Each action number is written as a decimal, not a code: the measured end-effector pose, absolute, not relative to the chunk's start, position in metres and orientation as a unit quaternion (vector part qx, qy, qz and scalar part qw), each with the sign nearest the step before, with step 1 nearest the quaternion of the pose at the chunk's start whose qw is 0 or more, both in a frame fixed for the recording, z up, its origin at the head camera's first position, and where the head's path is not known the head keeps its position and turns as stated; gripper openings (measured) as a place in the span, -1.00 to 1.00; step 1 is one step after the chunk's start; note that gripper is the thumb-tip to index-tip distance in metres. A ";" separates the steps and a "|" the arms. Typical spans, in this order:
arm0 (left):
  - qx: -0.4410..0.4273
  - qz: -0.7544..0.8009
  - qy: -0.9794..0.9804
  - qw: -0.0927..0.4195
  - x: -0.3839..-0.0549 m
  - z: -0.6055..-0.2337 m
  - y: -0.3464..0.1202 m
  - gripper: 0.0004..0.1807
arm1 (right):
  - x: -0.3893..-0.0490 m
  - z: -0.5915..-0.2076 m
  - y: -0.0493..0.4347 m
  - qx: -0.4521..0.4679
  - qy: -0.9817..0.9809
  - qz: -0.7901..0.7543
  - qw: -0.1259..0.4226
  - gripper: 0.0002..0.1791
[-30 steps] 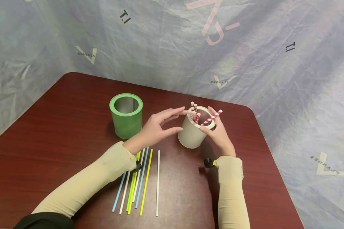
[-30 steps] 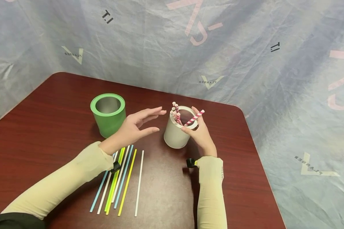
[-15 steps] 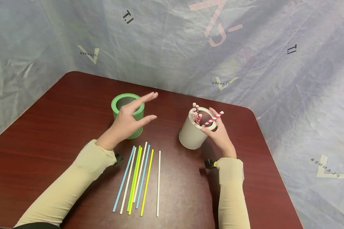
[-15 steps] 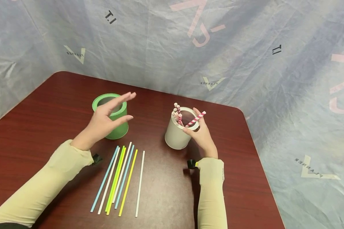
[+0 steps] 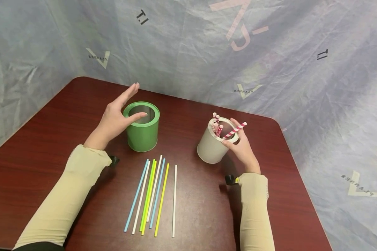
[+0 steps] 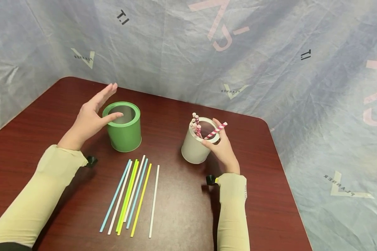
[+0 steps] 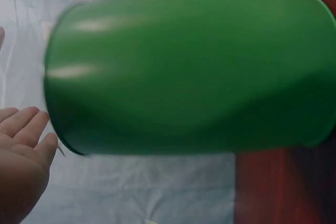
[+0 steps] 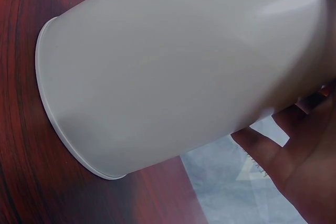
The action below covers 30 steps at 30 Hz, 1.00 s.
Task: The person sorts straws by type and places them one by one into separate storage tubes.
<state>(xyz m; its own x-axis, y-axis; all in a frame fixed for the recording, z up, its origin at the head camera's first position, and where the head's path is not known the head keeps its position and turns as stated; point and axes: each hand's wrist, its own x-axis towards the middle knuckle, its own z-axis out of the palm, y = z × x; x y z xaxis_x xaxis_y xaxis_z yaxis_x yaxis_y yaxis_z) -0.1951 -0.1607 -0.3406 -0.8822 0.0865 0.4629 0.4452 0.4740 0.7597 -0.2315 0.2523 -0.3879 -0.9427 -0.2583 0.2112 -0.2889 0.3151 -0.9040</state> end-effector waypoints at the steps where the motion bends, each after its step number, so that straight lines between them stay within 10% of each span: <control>1: -0.155 -0.487 -0.841 0.175 -0.196 -0.343 -0.163 -0.06 | -0.231 -0.388 0.252 0.169 -0.810 0.561 0.014 -0.07; 30: -0.131 -0.500 -0.851 0.092 -0.211 -0.382 -0.179 -0.02 | -0.230 -0.388 0.252 0.163 -0.805 0.570 0.010 -0.08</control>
